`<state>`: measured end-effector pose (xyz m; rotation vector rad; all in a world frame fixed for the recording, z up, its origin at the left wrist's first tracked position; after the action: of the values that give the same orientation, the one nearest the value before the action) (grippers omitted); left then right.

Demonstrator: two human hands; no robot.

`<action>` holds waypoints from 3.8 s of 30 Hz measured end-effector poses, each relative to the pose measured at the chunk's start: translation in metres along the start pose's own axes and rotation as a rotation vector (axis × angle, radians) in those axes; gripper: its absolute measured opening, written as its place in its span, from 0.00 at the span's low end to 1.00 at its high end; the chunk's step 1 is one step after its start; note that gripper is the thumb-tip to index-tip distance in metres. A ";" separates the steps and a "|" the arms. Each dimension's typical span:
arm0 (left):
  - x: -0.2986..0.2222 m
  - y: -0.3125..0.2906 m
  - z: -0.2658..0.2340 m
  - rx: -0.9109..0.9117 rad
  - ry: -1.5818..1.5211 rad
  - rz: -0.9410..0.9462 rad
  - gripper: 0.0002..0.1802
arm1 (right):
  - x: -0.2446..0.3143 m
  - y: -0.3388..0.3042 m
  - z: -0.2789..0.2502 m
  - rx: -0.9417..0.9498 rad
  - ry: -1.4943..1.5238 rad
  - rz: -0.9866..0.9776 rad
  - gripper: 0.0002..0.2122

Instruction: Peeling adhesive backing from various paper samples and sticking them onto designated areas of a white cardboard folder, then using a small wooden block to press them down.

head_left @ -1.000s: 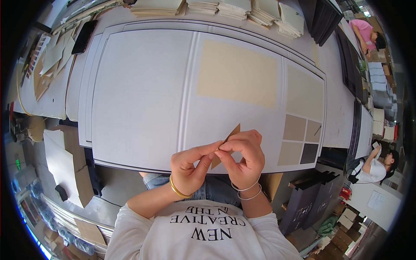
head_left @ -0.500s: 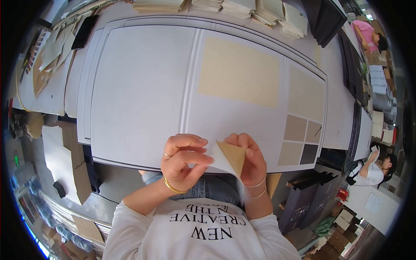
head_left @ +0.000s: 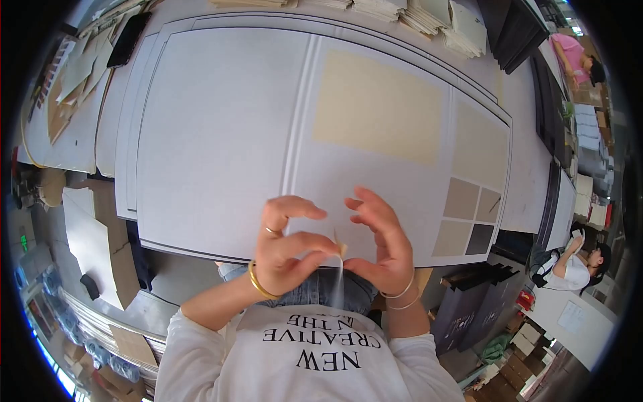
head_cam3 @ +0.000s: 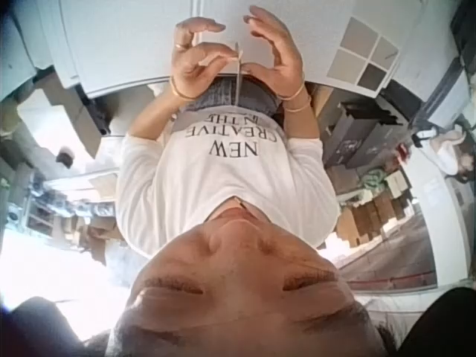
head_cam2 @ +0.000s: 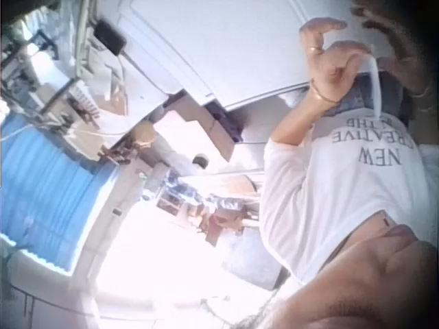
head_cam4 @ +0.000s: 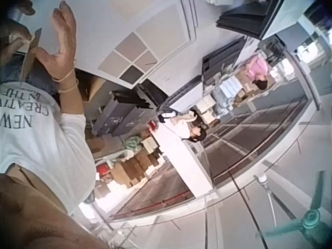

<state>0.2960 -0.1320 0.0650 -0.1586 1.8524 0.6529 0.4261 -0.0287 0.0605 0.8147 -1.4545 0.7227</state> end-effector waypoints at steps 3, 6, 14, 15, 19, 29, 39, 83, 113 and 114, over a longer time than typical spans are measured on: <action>0.002 -0.003 0.003 0.022 -0.067 -0.026 0.11 | 0.008 0.006 0.002 0.068 -0.139 -0.143 0.14; 0.011 -0.001 -0.006 -0.058 -0.113 -0.099 0.11 | 0.007 -0.001 -0.009 -0.023 -0.044 -0.165 0.11; 0.007 0.006 -0.038 0.055 0.393 0.064 0.14 | -0.001 -0.012 -0.033 -0.111 -0.087 0.096 0.09; 0.005 0.005 -0.037 0.070 0.466 0.111 0.14 | -0.003 -0.012 -0.032 -0.110 -0.089 0.099 0.09; 0.010 0.004 -0.032 0.099 0.513 0.081 0.19 | -0.010 -0.004 -0.030 -0.233 -0.433 0.177 0.04; 0.034 -0.030 -0.001 0.341 0.711 -0.142 0.33 | -0.061 0.033 -0.061 -0.398 -0.317 0.219 0.05; 0.036 -0.032 0.008 0.400 0.847 -0.172 0.36 | -0.066 0.037 -0.062 -0.382 -0.320 0.220 0.06; 0.037 -0.007 0.044 0.523 0.754 -0.169 0.41 | -0.067 0.041 -0.059 -0.350 -0.315 0.218 0.07; 0.042 0.011 0.141 0.797 0.853 0.178 0.44 | -0.074 -0.013 -0.155 -0.760 -0.157 -0.049 0.06; 0.044 0.008 0.134 0.797 0.860 0.183 0.44 | -0.074 -0.024 -0.161 -0.818 -0.146 -0.062 0.07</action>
<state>0.3866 -0.0484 -0.0035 0.3103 2.8363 -0.1286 0.5344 0.0962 -0.0065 0.2713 -1.6581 -0.0170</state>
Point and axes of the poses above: each hand's wrist, its own y-axis towards the middle knuckle, its own z-axis out of the palm, x = y × z, the point moved 6 cm from there along y, towards the middle knuckle, and after that the axes turned 3 degrees about x, right-handed, at the moved point
